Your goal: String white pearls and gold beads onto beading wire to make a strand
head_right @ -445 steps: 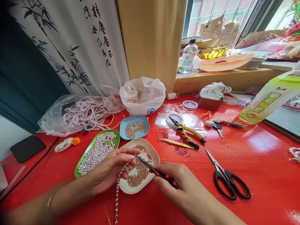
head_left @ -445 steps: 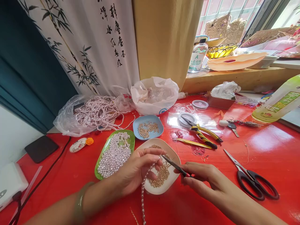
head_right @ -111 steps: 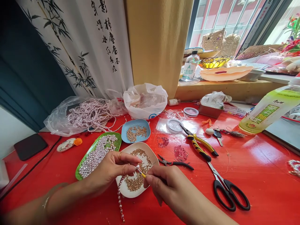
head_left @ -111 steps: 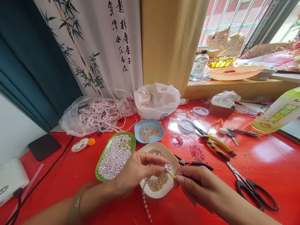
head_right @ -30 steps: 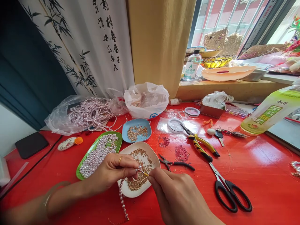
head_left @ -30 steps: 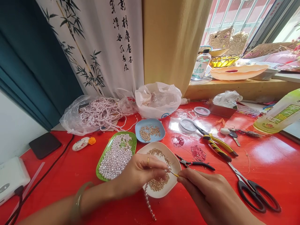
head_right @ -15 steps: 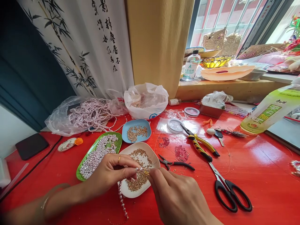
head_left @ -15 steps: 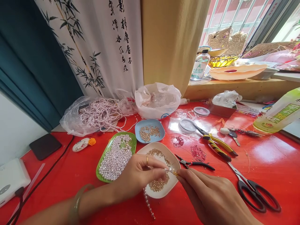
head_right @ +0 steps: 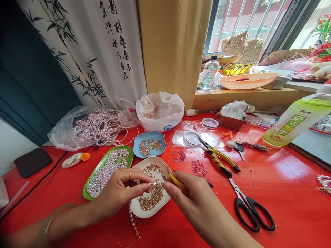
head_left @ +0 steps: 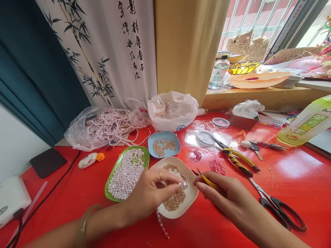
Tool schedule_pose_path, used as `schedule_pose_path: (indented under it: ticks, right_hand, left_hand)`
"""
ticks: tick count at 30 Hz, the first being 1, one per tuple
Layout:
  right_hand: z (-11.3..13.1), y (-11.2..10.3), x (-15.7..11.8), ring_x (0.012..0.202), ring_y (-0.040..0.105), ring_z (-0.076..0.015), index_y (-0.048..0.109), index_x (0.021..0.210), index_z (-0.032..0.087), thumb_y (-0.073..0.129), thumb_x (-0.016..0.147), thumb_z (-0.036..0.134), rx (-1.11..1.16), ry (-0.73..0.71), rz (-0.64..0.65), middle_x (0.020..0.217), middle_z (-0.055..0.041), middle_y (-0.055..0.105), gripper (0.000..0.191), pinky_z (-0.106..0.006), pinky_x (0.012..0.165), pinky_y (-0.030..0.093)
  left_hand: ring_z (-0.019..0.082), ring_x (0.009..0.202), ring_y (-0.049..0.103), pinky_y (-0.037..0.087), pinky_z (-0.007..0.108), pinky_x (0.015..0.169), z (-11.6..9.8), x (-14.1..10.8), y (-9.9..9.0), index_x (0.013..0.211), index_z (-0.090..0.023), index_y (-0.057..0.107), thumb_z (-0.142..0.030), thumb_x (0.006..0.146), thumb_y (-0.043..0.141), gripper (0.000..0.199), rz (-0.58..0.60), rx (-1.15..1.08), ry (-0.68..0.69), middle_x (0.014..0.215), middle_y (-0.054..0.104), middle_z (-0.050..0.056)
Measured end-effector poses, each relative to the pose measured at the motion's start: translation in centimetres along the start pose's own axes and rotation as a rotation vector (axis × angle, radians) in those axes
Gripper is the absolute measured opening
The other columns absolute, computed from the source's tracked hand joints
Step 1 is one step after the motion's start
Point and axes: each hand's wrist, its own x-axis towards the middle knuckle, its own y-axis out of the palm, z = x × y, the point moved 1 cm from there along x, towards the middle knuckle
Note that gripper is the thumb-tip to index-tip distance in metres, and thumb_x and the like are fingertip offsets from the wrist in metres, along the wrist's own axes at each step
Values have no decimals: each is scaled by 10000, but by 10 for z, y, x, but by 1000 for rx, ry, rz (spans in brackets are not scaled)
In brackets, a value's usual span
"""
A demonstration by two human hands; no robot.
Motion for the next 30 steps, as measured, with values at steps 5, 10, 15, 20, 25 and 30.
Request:
schedule_pose_path:
  ticks: [5, 10, 15, 20, 25, 30]
  right_hand:
    - [-2, 18, 1, 528, 429, -92, 483, 700, 176, 446, 829, 299, 125, 8, 97, 596, 26, 468, 182, -178, 463, 381]
    - [0, 15, 3, 491, 403, -89, 432, 602, 179, 452, 818, 225, -29, -78, -13, 548, 31, 449, 222, -185, 437, 341]
    - [3, 12, 1, 528, 506, -104, 488, 641, 178, 454, 806, 180, -140, -205, -107, 602, 1, 539, 168, -198, 479, 377]
    - [2, 10, 0, 529, 529, -110, 515, 663, 183, 442, 814, 214, -196, -213, -142, 625, -16, 573, 170, -199, 476, 390]
    - [-5, 9, 5, 521, 482, -113, 504, 639, 181, 440, 803, 222, -188, -123, -108, 597, -8, 535, 181, -210, 479, 376]
    - [-9, 13, 9, 509, 357, -92, 452, 588, 170, 449, 803, 288, 107, 50, 101, 545, 33, 410, 245, -201, 456, 319]
  left_hand:
    - [156, 691, 589, 453, 245, 621, 1, -1, 2, 739, -183, 686, -260, 703, 594, 126, 17, 16, 34, 745, 676, 48]
    - [115, 597, 542, 425, 216, 547, 2, -3, 2, 768, -164, 666, -293, 693, 603, 162, 94, -76, -84, 771, 650, 43]
    - [76, 507, 471, 384, 204, 519, 2, -1, 3, 737, -134, 658, -356, 779, 485, 285, 297, -152, -172, 669, 626, 36]
    - [74, 513, 482, 396, 201, 521, 8, 0, 4, 822, -159, 657, -284, 716, 582, 180, 315, -228, -219, 668, 619, 17]
    - [116, 705, 533, 427, 199, 579, 3, 1, 2, 702, -182, 682, -234, 657, 646, 78, 257, -161, -67, 823, 584, 28]
    - [82, 706, 533, 418, 156, 517, 1, 0, 0, 703, -216, 687, -205, 633, 675, 72, 231, -208, -34, 1018, 518, 14]
